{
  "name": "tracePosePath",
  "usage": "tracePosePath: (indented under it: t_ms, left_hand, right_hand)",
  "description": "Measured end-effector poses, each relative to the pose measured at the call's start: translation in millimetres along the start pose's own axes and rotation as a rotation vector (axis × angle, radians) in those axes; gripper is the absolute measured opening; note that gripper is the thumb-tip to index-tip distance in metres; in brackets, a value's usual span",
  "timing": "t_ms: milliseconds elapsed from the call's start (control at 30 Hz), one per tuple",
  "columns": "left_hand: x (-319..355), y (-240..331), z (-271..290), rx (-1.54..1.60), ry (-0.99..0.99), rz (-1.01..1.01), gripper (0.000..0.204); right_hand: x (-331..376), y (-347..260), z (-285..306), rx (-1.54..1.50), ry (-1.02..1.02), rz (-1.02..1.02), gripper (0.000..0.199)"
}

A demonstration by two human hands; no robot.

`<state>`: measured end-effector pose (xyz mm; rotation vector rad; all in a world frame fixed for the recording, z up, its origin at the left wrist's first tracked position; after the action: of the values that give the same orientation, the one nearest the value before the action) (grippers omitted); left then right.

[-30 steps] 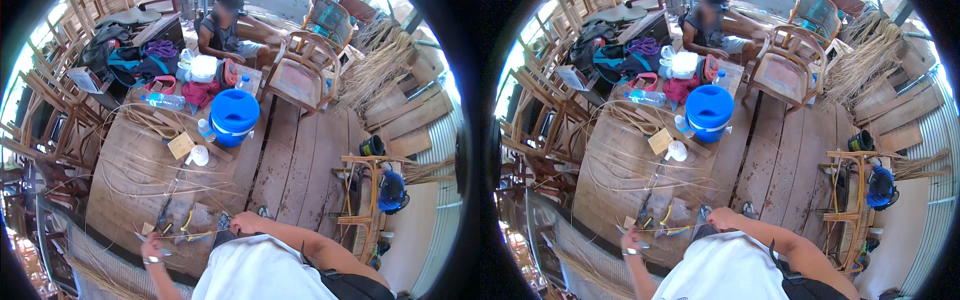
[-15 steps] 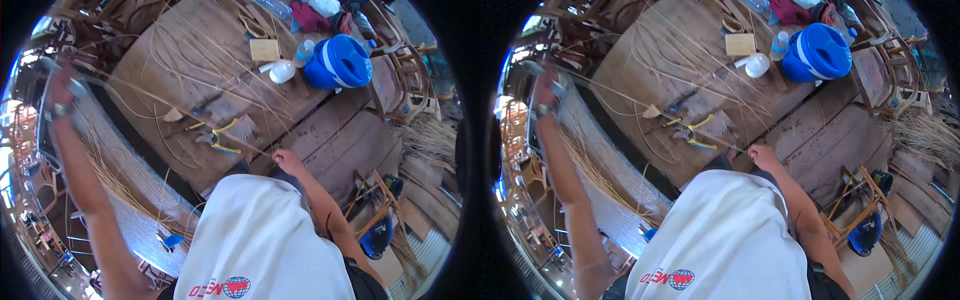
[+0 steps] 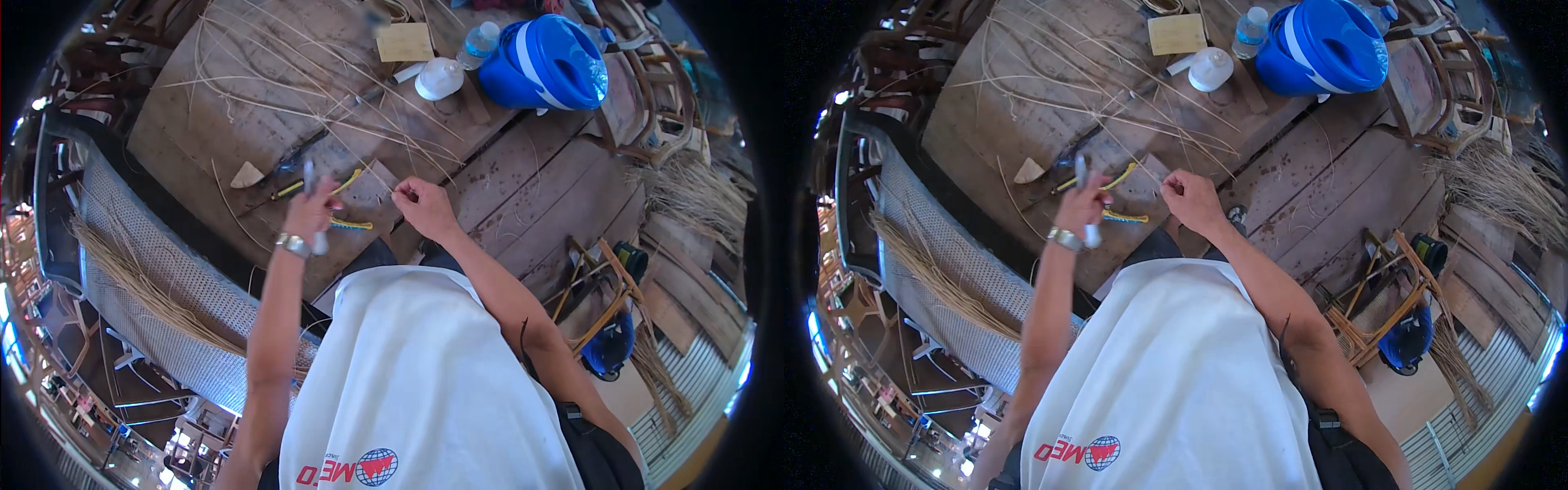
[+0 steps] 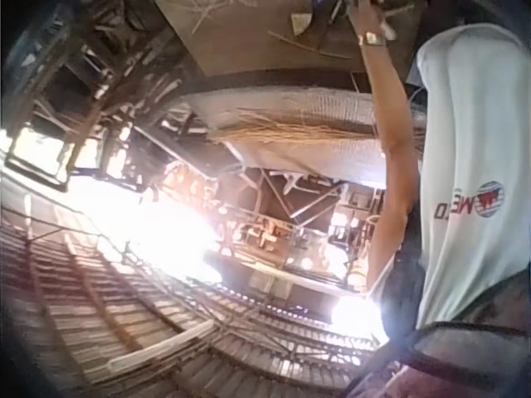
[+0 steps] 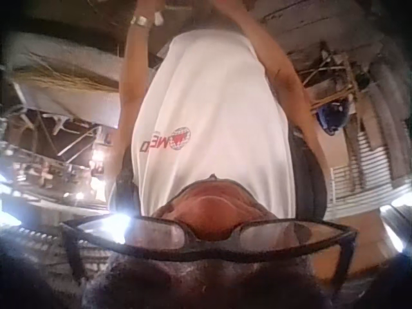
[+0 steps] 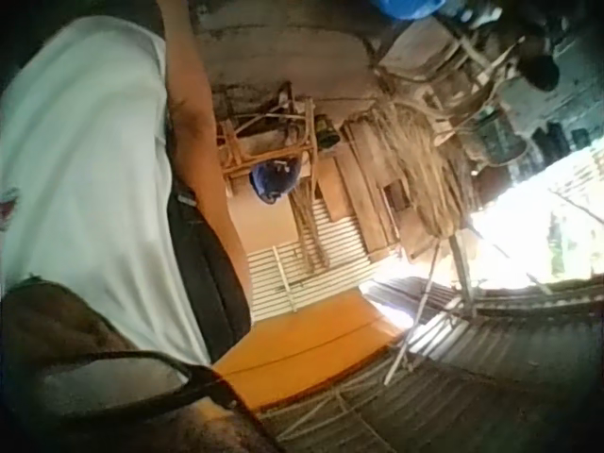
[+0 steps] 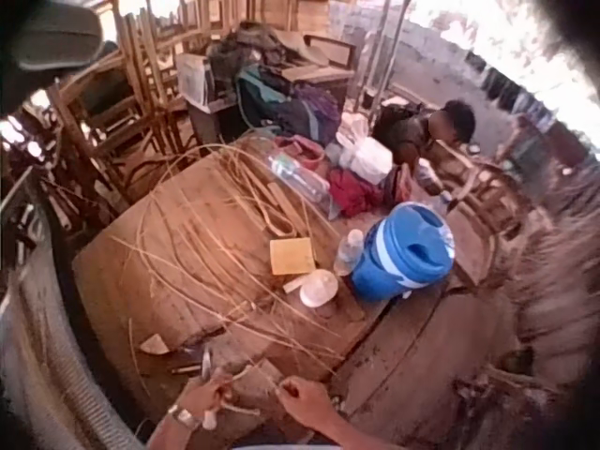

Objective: Preparing and weaving rattan strips into a furniture frame using hand tools.

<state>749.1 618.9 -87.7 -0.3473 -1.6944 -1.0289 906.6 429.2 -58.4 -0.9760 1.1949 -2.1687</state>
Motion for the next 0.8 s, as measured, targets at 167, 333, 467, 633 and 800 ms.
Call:
tracePosePath:
  t_ms: [167, 333, 467, 633, 800]
  left_hand:
    - [-34, -1, -49, 0.256, -0.210, -0.052, 0.036]
    - [-63, 11, -37, 0.075, -0.025, -0.220, 0.029]
    - [-80, 8, -32, -0.057, 0.042, -0.236, 0.032]
    - [-95, 7, -28, -0.173, 0.111, -0.418, 0.036]
    - [-72, 29, -43, -0.495, 0.240, -0.333, 0.038]
  right_hand:
    - [3, -8, -2, -0.056, -0.053, -0.034, 0.016]
    - [7, 14, -9, 0.041, 0.023, -0.029, 0.015]
    - [15, 18, -5, 0.283, 0.079, 0.135, 0.012]
    - [21, 9, -7, 0.500, 0.102, 0.266, 0.008]
    - [24, 12, -11, 0.655, 0.065, 0.399, 0.012]
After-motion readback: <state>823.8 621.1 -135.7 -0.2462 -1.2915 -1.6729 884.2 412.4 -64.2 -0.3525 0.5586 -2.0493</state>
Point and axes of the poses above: each hand's wrist, its own x-axis away from the middle knuckle, its own z-axis out of the back of the hand, y = z × x, the point moved 5 cm from there along -x, towards the middle knuckle, and after that the axes turned 6 degrees about z, right-handed, at the moved point
